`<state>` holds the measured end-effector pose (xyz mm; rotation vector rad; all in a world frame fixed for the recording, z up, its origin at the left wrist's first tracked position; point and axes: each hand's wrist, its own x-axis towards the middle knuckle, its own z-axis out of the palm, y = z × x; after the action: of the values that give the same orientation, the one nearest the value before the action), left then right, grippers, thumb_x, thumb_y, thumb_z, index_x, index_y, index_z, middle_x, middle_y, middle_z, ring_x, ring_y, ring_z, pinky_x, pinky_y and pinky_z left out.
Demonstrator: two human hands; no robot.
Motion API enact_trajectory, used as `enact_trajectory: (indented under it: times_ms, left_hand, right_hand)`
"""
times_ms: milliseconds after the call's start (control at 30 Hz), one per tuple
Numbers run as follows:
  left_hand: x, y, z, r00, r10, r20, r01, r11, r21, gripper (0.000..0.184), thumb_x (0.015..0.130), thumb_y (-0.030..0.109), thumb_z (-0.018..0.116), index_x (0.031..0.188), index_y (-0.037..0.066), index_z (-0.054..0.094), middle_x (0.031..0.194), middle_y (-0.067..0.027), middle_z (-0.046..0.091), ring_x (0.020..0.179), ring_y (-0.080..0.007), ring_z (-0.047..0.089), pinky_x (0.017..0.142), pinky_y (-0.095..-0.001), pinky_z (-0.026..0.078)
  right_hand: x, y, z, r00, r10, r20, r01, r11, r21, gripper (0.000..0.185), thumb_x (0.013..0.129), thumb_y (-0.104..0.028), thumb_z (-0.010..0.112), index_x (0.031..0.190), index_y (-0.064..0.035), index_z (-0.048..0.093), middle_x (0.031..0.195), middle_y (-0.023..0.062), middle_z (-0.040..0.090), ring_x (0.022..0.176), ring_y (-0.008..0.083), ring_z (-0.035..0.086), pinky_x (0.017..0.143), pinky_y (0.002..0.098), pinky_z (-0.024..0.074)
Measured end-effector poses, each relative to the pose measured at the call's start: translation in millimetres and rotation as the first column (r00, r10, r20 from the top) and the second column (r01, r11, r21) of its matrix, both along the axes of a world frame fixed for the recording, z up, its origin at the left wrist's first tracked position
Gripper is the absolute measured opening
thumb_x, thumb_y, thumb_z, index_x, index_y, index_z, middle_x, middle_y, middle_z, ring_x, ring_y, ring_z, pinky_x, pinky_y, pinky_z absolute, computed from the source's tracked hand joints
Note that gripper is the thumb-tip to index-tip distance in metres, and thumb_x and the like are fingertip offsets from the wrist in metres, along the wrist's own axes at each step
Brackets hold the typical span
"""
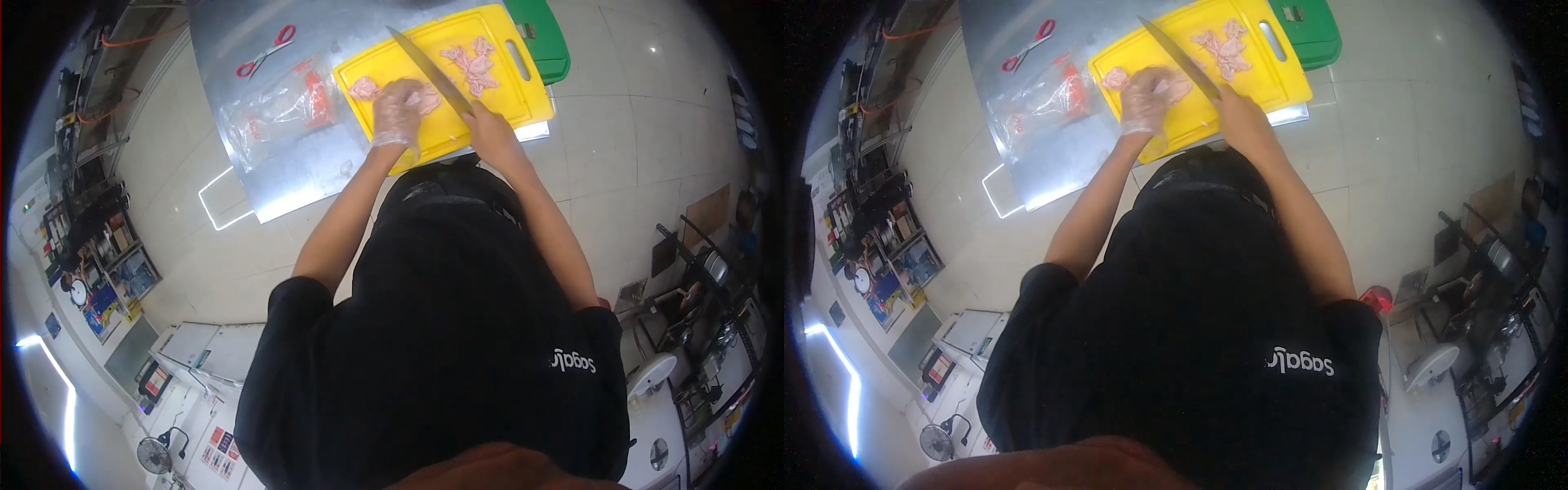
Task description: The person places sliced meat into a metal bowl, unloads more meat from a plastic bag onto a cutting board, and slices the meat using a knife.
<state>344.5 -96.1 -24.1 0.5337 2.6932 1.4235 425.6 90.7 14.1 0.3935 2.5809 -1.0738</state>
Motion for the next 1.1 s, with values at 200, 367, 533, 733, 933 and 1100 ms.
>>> enact_trajectory:
  times_ms: [200, 367, 533, 733, 933, 1100]
  left_hand:
    - [-4.1, 10.0, 63.1, 0.854, 0.048, 0.518, -0.301, 0.858, 0.417, 0.024, 0.086, -0.005, 0.068, 0.106, 0.008, 0.068, 0.106, -0.007, 0.07, 0.09, -0.0163, 0.068, 0.076, -0.031, 0.058]
    - [-13.4, 27.3, 98.3, 0.796, -0.068, 0.602, -0.257, 0.862, 0.437, 0.023, 0.085, -0.001, 0.073, 0.106, 0.008, 0.068, 0.103, -0.0082, 0.069, 0.084, -0.016, 0.066, 0.072, -0.0293, 0.056]
    - [-37.2, 11.7, -8.2, 0.91, 0.101, 0.403, -0.076, 0.994, -0.076, 0.027, 0.08, 0.002, 0.076, 0.105, 0.006, 0.069, 0.091, -0.0064, 0.068, 0.081, -0.018, 0.065, 0.07, -0.032, 0.054]
    - [-21.8, 4.3, -8.8, 0.996, 0.057, -0.07, -0.066, 0.988, -0.139, 0.023, 0.078, 0.003, 0.071, 0.101, 0.006, 0.069, 0.089, -0.0143, 0.068, 0.084, -0.0304, 0.067, 0.078, -0.04, 0.054]
    - [-24.1, 5.0, -13.6, 0.993, 0.029, -0.118, -0.05, 0.983, -0.178, 0.021, 0.077, 0.004, 0.071, 0.098, 0.007, 0.069, 0.094, -0.0171, 0.069, 0.089, -0.036, 0.066, 0.079, -0.0449, 0.053]
    - [-26.0, 7.7, -13.2, 0.972, -0.004, -0.234, -0.056, 0.967, -0.249, 0.016, 0.079, 0.008, 0.069, 0.095, 0.008, 0.07, 0.093, -0.0166, 0.069, 0.091, -0.0358, 0.066, 0.083, -0.0456, 0.052]
  right_hand:
    - [41.0, 58.8, 26.4, 0.997, -0.07, 0.033, 0.069, 0.997, 0.032, 0.027, 0.103, -0.022, 0.051, 0.108, 0.0034, 0.056, 0.095, 0.033, 0.066, 0.096, 0.0526, 0.062, 0.081, 0.0585, 0.0475]
    - [47.2, 62.3, 65.6, 0.992, -0.124, 0.033, 0.125, 0.992, -0.014, 0.027, 0.103, -0.023, 0.051, 0.108, 0.0037, 0.056, 0.094, 0.0336, 0.066, 0.094, 0.053, 0.061, 0.079, 0.0587, 0.047]
    - [57.4, 38.3, 48.8, 0.998, -0.059, 0.028, 0.059, 0.998, -0.013, 0.026, 0.103, -0.024, 0.051, 0.106, 0.0016, 0.056, 0.092, 0.0328, 0.066, 0.093, 0.0529, 0.061, 0.079, 0.0596, 0.0467]
    - [62.0, 39.0, 31.0, 0.998, -0.042, 0.038, 0.035, 0.984, 0.177, 0.027, 0.104, -0.025, 0.049, 0.106, 0.0014, 0.054, 0.087, 0.0312, 0.067, 0.086, 0.0511, 0.064, 0.074, 0.0611, 0.0472]
    - [58.9, 41.9, 37.4, 0.997, 0.082, 0.014, -0.083, 0.969, 0.234, 0.025, 0.105, -0.025, 0.048, 0.108, -0.0006, 0.054, 0.082, 0.0287, 0.067, 0.08, 0.0503, 0.065, 0.07, 0.0613, 0.048]
    - [50.6, 56.5, 31.6, 0.997, 0.076, -0.002, -0.072, 0.945, 0.319, 0.023, 0.106, -0.024, 0.048, 0.109, -0.0015, 0.053, 0.078, 0.0273, 0.067, 0.077, 0.0485, 0.066, 0.067, 0.0599, 0.0492]
